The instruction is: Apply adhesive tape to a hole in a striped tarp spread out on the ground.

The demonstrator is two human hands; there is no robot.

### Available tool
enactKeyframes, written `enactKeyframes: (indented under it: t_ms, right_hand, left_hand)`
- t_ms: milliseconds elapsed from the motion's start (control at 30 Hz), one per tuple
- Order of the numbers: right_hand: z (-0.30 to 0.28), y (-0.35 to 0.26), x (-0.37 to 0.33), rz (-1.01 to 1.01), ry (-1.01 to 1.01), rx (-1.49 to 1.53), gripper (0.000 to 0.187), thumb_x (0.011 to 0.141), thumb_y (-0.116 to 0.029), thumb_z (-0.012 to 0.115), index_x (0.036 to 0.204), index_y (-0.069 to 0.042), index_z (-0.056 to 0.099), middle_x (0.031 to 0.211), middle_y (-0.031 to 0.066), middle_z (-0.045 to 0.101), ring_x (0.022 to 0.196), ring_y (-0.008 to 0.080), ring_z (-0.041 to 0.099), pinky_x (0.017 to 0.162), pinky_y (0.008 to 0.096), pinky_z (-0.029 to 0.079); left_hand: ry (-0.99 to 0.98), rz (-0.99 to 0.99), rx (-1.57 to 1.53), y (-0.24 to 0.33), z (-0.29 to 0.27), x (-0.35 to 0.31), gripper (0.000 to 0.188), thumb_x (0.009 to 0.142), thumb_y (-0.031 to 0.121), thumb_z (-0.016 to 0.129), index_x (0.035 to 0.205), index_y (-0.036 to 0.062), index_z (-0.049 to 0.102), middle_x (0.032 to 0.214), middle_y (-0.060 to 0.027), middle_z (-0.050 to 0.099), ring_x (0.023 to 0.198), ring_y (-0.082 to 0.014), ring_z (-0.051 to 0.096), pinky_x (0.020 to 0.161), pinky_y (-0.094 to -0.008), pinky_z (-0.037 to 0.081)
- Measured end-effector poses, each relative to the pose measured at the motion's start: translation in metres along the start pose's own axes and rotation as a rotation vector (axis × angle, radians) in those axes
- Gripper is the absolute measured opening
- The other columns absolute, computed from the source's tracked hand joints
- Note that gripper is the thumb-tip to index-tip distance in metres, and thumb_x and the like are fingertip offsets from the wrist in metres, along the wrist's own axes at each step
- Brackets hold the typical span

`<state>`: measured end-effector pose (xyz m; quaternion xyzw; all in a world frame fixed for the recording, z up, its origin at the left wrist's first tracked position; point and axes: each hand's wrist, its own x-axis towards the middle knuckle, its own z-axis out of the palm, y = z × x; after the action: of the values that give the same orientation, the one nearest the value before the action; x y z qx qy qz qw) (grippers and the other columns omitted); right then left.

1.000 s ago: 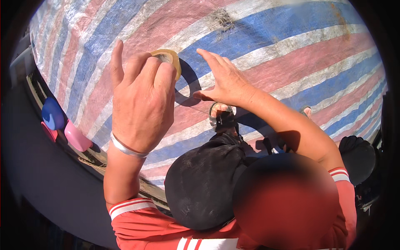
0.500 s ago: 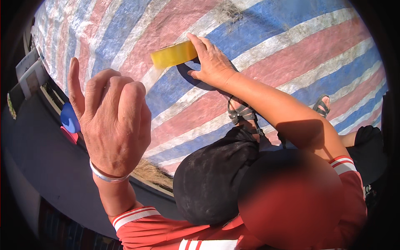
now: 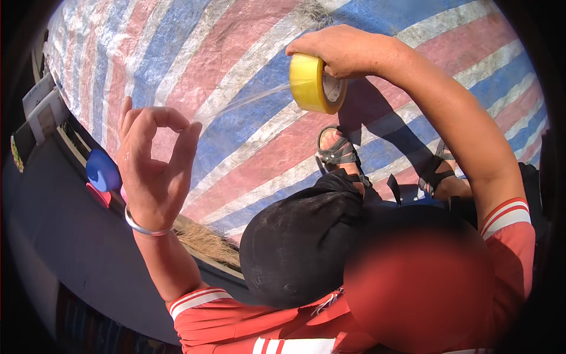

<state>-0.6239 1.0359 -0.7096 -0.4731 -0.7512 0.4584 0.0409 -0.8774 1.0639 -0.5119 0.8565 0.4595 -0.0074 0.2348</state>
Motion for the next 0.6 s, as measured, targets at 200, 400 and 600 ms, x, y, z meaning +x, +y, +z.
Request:
enactKeyframes:
  t_ms: [200,400,600]
  right_hand:
    - [0.002,0.033,-0.041,0.299,-0.447,-0.084,0.074,0.070,0.006,0.074,0.136,-0.022,0.056,0.122,0.0155,0.060,0.113,0.0376,0.062,0.095,0.0458,0.053]
    - [0.026,0.079,-0.087,0.185,0.199,-0.285,0.073,0.073,-0.010,0.078,0.140,-0.010,0.050,0.117,0.0200,0.067,0.108,0.0360,0.066,0.089,0.0445,0.054]
    - [0.044,-0.023,-0.100,0.550,0.391,0.202,0.086,0.078,-0.039,0.078,0.145,-0.004,0.037,0.110,0.0177,0.068,0.106,0.0361,0.065,0.096,0.0453,0.050]
  left_hand:
    - [-0.129,-0.193,-0.560,-0.016,0.085,0.029,0.025,0.087,0.020,0.073,0.082,0.0017,0.057,0.079,-0.0038,0.057,0.082,-0.0166,0.054,0.081,-0.0315,0.044]
    - [0.035,0.059,-0.572,-0.001,0.119,0.070,0.025,0.085,0.019,0.070,0.078,0.0008,0.054,0.069,-0.0039,0.052,0.070,-0.0162,0.053,0.069,-0.0313,0.046]
    - [0.002,0.126,-0.359,0.009,0.114,0.060,0.025,0.088,0.017,0.073,0.082,0.0002,0.054,0.079,-0.0030,0.052,0.077,-0.0130,0.049,0.072,-0.0272,0.045]
